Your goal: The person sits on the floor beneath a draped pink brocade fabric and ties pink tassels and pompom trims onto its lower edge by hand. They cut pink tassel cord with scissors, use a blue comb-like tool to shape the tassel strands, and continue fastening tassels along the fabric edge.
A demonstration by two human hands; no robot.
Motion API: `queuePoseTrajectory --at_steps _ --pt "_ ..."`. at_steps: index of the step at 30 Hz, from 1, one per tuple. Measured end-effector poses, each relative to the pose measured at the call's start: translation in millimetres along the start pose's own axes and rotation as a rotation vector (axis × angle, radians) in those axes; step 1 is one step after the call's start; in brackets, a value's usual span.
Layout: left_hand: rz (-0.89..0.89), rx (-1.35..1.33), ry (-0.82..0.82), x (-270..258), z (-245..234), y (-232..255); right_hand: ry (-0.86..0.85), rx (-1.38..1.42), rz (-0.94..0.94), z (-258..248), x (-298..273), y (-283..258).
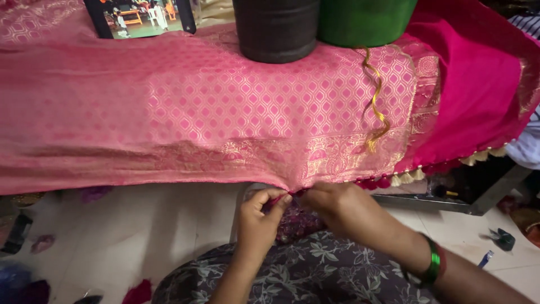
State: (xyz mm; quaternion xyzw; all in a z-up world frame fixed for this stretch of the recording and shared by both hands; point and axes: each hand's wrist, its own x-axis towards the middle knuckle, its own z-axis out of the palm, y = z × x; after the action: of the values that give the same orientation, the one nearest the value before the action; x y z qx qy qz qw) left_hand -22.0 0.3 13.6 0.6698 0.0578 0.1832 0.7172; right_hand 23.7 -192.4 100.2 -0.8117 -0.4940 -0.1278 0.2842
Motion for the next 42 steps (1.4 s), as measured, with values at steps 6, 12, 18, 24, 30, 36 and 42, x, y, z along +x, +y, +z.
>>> queuePoseTrajectory --at_steps 6,12,18,24,30,36,42 --pt "0.372 0.375 0.086 -5 0 11 -0.023 -0.132 -0.325 -26 52 -22" --pt "0.460 0.519 0.230 -13 -4 25 -0.151 -0.323 -0.375 1 81 -19" --pt "1.008 1.083 0.294 -19 2 41 -0.147 -0.407 -0.228 4 75 -20" --pt "0.653 0.751 0.280 4 10 -6 0.170 -0.120 -0.133 14 35 -17" --pt "-0.004 0.051 0.006 4 11 -20 0.178 0.309 0.463 45 5 13" --pt "0.253 0.177 0.074 0 6 -12 0.136 1.047 0.730 67 -4 43" --pt "0.279 0.495 0.174 -9 11 1 0.173 1.087 0.695 67 -5 38"
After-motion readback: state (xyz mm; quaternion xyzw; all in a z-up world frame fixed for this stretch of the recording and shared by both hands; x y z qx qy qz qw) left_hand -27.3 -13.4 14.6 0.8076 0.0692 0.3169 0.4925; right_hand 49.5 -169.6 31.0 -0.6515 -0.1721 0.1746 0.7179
